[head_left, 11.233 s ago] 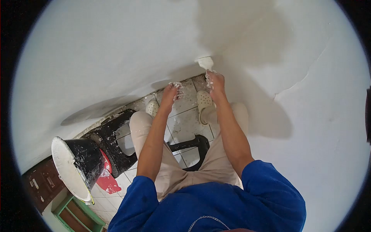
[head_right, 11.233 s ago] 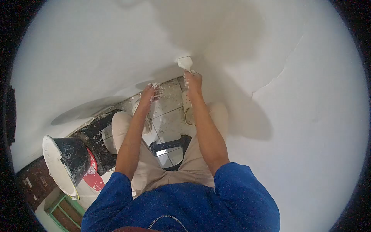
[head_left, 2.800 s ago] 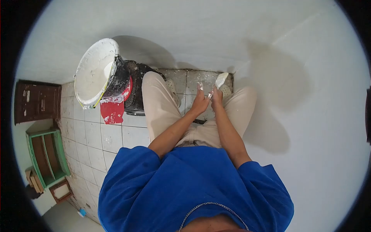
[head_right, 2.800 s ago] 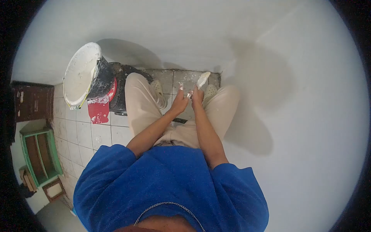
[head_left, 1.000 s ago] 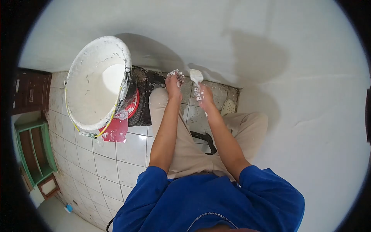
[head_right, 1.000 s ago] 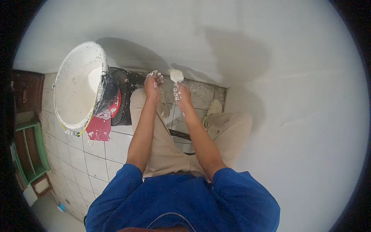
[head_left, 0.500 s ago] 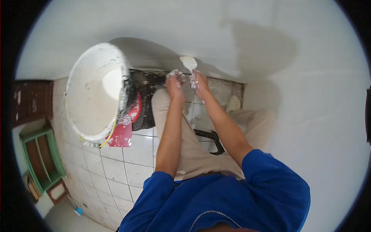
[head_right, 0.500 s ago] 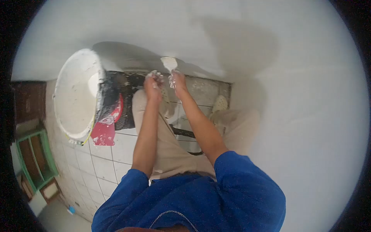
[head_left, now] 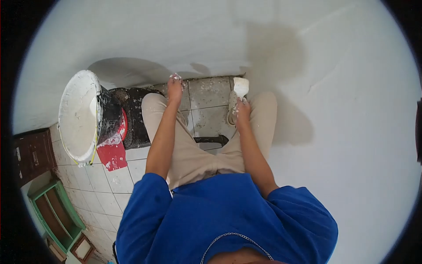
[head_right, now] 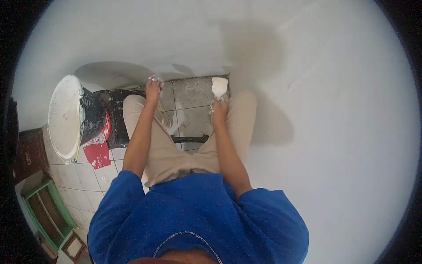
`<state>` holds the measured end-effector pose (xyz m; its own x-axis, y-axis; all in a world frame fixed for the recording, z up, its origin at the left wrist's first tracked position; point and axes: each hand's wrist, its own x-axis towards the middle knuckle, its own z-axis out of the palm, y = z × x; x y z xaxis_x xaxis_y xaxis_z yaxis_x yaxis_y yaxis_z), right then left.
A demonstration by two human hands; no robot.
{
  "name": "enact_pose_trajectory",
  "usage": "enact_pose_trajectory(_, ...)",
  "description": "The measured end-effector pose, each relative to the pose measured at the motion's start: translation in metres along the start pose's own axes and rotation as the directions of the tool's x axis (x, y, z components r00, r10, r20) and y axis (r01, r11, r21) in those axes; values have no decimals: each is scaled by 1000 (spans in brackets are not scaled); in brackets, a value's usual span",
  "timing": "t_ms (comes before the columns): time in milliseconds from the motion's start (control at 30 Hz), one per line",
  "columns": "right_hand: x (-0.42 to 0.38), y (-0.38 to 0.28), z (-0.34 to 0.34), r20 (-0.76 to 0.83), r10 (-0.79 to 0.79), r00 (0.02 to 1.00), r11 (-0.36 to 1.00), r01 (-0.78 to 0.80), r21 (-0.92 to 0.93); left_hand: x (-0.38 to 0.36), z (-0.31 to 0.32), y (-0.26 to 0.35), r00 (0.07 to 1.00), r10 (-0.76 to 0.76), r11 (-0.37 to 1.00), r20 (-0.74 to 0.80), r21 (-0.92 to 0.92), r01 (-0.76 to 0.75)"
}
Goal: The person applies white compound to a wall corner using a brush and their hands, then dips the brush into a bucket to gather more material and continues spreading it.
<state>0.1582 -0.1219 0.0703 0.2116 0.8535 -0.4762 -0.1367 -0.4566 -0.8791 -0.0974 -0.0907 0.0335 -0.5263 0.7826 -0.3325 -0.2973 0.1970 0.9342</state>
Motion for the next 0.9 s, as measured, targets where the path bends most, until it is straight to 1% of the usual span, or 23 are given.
enact_pose_trajectory(67, 1, -1, 11, -59, 79, 995, 993, -73, 90, -15, 6, -1, 1000, 12, 976, 17, 219, -15)
enact_pose_trajectory(100, 6, 2, 14, -29, 41, 999, 997, -39, 73, -17, 5, -5, 990, 103, 939, 93, 319, -128)
enact_pose_trajectory(167, 17, 11, 19, 32, -32, 999, 999, 31, 42, -21, -2, -14, 931, 249, 804, 268, 479, -353)
enact_pose_trajectory(267, 15, 2, 22, 115, 106, 988, 988, -117, 102, -47, 0, 12, 908, 224, 775, 354, 500, -386)
enact_pose_trajectory(367, 11, 3, 23, 138, 127, 982, 982, -144, 120, -53, -9, 20, 889, 217, 686, 402, 586, -432)
enact_pose_trajectory(467, 11, 11, 24, 153, 205, 967, 976, -213, 42, -59, -15, 26, 920, 155, 615, 361, 693, -376)
enact_pose_trajectory(567, 20, 38, 25, 212, 155, 965, 988, -151, -36, -61, -24, 25, 916, 201, 533, 349, 746, -401)
enact_pose_trajectory(667, 15, 41, 29, 265, 132, 955, 984, -93, -154, -54, -31, 14, 911, 210, 415, 354, 812, -411)
enact_pose_trajectory(767, 45, 88, 34, 257, -14, 966, 917, 115, -382, -50, -32, -5, 852, 426, 428, 305, 762, -487)
enact_pose_trajectory(867, 34, 75, 39, 186, -39, 982, 835, 134, -534, -52, -32, 2, 868, 255, 495, 427, 713, -496)
enact_pose_trajectory(900, 33, 72, 38, 175, -60, 983, 834, 146, -532, -55, -29, 10, 866, 164, 476, 473, 731, -489)
